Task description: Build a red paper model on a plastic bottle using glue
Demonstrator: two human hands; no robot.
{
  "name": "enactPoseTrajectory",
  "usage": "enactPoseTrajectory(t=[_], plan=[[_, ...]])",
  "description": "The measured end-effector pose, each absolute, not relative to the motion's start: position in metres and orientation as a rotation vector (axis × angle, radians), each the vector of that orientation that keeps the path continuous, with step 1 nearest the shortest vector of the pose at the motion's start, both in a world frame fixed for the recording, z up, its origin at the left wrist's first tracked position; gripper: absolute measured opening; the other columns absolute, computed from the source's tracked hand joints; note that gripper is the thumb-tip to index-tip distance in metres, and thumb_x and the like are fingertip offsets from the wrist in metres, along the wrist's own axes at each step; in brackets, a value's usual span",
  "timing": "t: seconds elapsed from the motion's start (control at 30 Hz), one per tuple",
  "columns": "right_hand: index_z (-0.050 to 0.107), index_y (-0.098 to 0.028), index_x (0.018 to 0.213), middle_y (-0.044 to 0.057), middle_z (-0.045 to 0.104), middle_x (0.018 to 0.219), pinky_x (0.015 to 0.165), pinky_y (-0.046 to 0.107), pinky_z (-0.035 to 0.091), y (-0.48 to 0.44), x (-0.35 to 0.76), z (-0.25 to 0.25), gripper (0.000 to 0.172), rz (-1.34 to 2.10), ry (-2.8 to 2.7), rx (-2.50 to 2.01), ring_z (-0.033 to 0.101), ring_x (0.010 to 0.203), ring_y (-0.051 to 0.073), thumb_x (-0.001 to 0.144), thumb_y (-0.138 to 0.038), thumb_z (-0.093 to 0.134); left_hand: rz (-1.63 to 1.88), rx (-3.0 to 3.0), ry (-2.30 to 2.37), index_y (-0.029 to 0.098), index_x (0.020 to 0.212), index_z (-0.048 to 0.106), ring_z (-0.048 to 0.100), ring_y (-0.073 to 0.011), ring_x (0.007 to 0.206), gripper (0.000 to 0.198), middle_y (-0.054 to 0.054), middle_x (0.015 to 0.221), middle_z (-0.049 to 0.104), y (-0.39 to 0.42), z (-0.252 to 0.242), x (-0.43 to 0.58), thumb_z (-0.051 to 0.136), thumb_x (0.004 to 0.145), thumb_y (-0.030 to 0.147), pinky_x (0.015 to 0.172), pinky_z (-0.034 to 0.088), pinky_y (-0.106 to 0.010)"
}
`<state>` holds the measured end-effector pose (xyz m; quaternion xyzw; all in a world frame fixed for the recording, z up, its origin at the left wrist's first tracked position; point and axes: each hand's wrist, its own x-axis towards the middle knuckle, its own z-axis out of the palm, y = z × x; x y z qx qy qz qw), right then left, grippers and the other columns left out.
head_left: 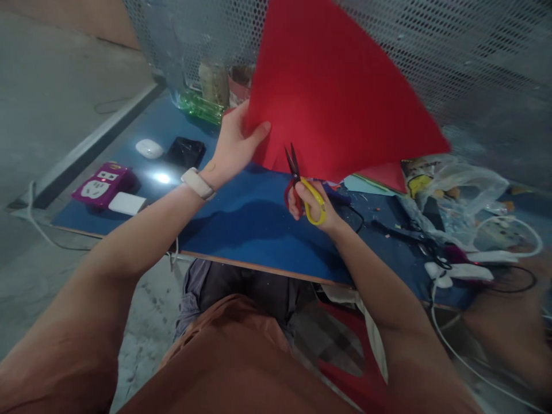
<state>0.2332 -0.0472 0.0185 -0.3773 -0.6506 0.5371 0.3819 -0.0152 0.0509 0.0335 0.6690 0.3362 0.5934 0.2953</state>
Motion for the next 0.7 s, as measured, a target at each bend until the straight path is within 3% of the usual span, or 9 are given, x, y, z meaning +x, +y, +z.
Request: enactPoseTrajectory(t=[0.23,0.43,0.7], plan=[[0.061,-0.026,0.071,-0.003,0.057,0.053,0.046,0.028,0.046,-0.053,0.218,0.015,0.081,1.376,-1.580,-1.032,0.055,0.046,0.013,0.095,-0.102,0.075,1.701,1.911,0.865,0.028,0.145,0.069,0.074,-0.0379,0.152,0.075,-0.009,0.141,0.085,0.070,0.004,-0.011,0.066,0.108,0.094,0.133,0.061,-0.058],[0.060,-0.027,0.071,-0.003,0.056,0.053,0.046,0.029,0.048,-0.051,0.214,0.012,0.084,1.337,-1.550,-0.994,0.056,0.045,0.014,0.093,-0.108,0.070,1.676,1.869,0.819,0.030,0.140,0.073,0.081,-0.0348,0.138,0.080,-0.007,0.141,0.087,0.071,-0.002,-0.008,0.069,0.102,0.100,0.127,0.067,-0.058],[0.059,-0.027,0.068,-0.003,0.054,0.051,0.047,0.029,0.048,-0.052,0.212,0.009,0.086,1.312,-1.585,-1.002,0.055,0.044,0.013,0.094,-0.109,0.067,1.696,1.852,0.840,0.027,0.150,0.072,0.073,-0.0402,0.157,0.070,-0.013,0.145,0.082,0.070,-0.009,-0.005,0.066,0.113,0.086,0.135,0.060,-0.064]])
